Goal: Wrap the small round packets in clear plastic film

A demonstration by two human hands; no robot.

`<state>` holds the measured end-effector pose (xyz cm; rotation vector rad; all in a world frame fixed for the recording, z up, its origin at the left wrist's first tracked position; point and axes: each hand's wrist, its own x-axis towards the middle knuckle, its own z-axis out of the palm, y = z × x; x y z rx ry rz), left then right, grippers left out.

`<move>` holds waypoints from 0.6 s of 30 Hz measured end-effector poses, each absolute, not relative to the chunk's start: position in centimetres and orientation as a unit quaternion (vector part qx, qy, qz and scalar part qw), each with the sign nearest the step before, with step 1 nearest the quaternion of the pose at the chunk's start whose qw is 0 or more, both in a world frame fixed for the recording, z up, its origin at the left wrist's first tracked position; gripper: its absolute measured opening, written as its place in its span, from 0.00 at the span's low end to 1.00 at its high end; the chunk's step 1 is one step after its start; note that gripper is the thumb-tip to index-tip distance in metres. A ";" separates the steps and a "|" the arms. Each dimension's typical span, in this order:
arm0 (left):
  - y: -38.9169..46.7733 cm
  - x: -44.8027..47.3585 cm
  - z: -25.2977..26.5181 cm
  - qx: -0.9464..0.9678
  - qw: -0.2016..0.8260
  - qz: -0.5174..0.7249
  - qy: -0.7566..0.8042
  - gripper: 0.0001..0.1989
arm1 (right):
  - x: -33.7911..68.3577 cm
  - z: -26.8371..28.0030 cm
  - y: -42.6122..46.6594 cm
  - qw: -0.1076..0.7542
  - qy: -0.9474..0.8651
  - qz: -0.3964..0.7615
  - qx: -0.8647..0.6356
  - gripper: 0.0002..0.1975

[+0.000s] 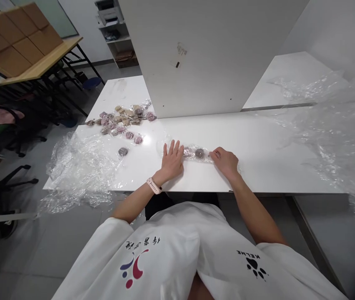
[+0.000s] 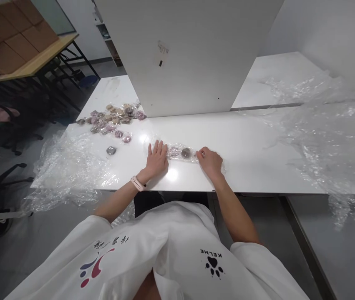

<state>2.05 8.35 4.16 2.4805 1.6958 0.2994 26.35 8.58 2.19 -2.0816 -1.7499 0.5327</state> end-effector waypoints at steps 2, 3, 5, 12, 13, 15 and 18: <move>8.5 2.0 3.4 0.771 0.123 0.121 0.613 0.28 | 26.1 1.9 7.5 0.207 -0.641 0.156 -0.723 0.13; 8.8 2.0 3.1 0.735 0.160 0.157 0.640 0.26 | 25.9 1.8 6.7 0.222 -0.658 0.125 -0.709 0.14; 9.6 2.6 3.2 0.648 0.260 0.273 0.661 0.23 | 25.4 1.5 5.1 0.249 -0.686 0.052 -0.681 0.15; 7.9 7.4 6.5 0.289 0.717 0.474 0.423 0.11 | 24.1 1.2 3.4 0.431 -0.553 0.208 -0.682 0.18; 7.3 7.8 6.8 0.273 0.741 0.460 0.406 0.10 | 24.3 1.4 3.5 0.471 -0.512 0.291 -0.657 0.19; 6.2 8.2 6.9 0.258 0.771 0.423 0.401 0.07 | 24.9 2.1 3.6 0.517 -0.439 0.460 -0.573 0.20; 5.3 8.0 6.5 0.250 0.790 0.377 0.414 0.05 | 25.6 3.6 2.8 0.514 -0.379 0.617 -0.460 0.22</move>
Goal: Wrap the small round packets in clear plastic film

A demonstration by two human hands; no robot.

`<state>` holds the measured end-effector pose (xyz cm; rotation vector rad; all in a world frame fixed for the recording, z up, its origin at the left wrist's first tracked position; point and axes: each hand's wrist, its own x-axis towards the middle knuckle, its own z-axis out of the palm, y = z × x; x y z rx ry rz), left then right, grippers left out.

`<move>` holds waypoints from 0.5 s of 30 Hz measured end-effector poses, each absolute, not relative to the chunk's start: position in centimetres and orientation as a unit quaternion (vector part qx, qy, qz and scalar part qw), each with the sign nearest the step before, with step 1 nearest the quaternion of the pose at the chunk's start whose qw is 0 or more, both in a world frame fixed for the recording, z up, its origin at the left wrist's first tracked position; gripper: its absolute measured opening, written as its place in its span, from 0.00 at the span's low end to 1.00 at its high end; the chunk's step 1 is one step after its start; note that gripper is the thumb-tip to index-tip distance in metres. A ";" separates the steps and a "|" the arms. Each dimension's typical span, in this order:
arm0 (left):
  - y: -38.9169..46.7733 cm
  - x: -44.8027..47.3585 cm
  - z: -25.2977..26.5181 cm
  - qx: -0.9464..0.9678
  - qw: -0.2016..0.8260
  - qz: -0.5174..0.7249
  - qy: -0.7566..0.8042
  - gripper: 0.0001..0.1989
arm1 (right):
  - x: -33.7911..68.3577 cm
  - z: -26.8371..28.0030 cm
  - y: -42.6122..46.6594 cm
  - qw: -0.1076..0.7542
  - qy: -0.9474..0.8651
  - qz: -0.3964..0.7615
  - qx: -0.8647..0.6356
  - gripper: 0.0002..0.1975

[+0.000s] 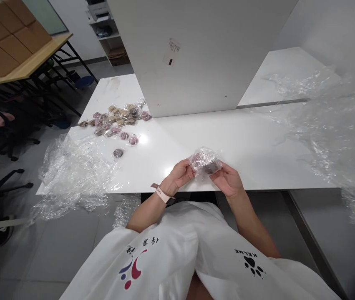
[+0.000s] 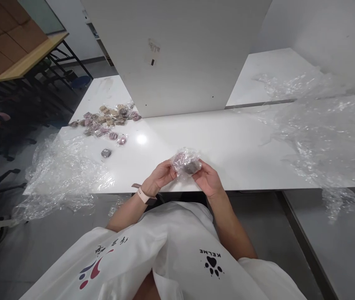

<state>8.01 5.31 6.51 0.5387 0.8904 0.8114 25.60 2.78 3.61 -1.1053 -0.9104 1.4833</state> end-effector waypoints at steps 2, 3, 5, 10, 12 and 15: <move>5.0 7.9 6.1 0.275 0.784 0.356 0.429 0.08 | 25.8 4.5 1.7 0.492 -0.388 0.645 -0.436 0.28; 4.8 8.0 5.9 0.304 0.770 0.345 0.441 0.11 | 25.8 4.8 1.1 0.477 -0.407 0.641 -0.443 0.30; 4.1 8.3 5.8 0.392 0.720 0.329 0.470 0.14 | 25.6 5.1 0.0 0.431 -0.466 0.599 -0.488 0.28; 1.3 7.6 5.8 0.600 0.512 0.335 0.516 0.13 | 27.4 4.3 1.7 0.367 -0.546 0.532 -0.533 0.18; 0.2 6.0 5.2 0.653 0.375 0.350 0.558 0.14 | 30.0 4.0 5.7 0.471 -0.483 0.476 -0.564 0.18; -0.7 3.0 3.3 0.687 0.152 0.341 0.623 0.15 | 35.7 4.7 15.3 0.634 -0.330 0.298 -0.633 0.15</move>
